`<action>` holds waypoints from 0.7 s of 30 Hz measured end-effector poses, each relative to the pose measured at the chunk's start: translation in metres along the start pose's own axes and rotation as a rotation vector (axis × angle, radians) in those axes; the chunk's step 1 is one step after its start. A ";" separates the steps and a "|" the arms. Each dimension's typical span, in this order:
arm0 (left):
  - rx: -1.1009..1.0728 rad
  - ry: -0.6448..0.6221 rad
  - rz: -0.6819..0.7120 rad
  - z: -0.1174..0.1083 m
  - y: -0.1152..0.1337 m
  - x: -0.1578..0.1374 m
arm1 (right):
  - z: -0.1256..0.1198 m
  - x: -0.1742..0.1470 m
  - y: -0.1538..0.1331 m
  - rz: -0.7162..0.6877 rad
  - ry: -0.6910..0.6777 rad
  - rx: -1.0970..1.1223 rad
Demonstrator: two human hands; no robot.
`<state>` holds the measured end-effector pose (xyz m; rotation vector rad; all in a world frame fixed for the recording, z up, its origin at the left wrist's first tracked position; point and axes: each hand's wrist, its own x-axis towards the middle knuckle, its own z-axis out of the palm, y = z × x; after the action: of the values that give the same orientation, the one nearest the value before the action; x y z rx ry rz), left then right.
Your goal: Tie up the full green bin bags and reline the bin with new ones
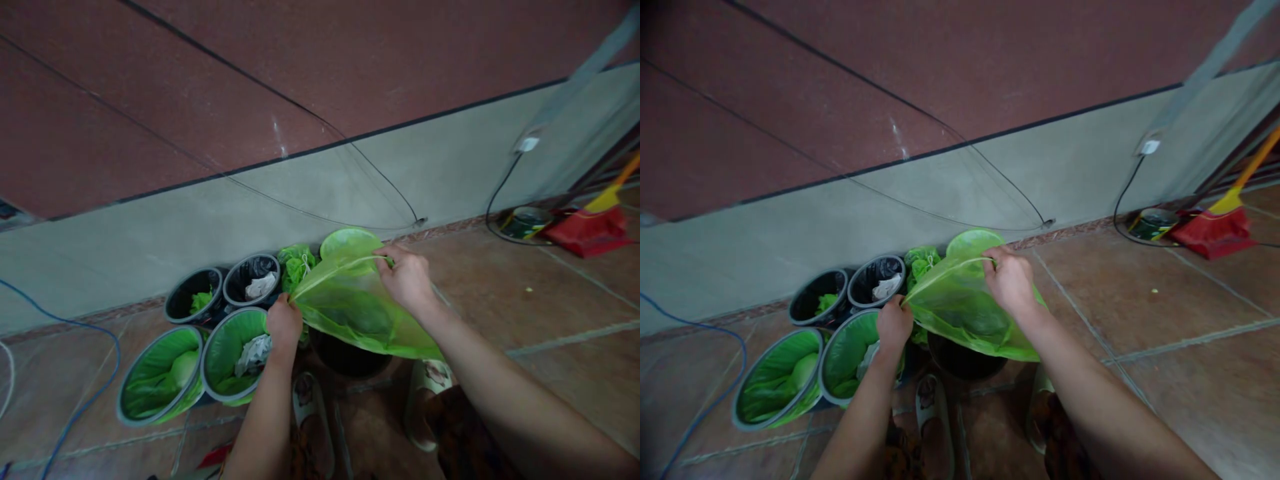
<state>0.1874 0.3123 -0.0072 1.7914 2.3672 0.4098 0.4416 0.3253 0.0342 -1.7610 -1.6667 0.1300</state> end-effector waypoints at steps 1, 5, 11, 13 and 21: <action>0.010 0.009 -0.001 -0.001 0.000 0.000 | 0.001 -0.002 -0.001 -0.003 -0.031 -0.037; 0.029 0.036 0.036 0.000 0.004 -0.003 | 0.005 -0.015 -0.016 -0.171 -0.061 -0.126; 0.010 -0.016 0.178 0.007 0.025 -0.019 | 0.006 -0.047 -0.052 -0.364 0.000 -0.034; 0.013 -0.056 0.197 0.008 0.033 -0.024 | 0.013 -0.056 -0.059 -0.453 -0.050 -0.021; -0.020 -0.110 0.306 0.007 0.049 -0.040 | 0.036 -0.050 -0.054 -0.478 -0.172 -0.138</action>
<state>0.2458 0.2874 -0.0008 2.1145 2.0142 0.3567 0.3690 0.2907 0.0168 -1.4276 -2.2204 -0.0556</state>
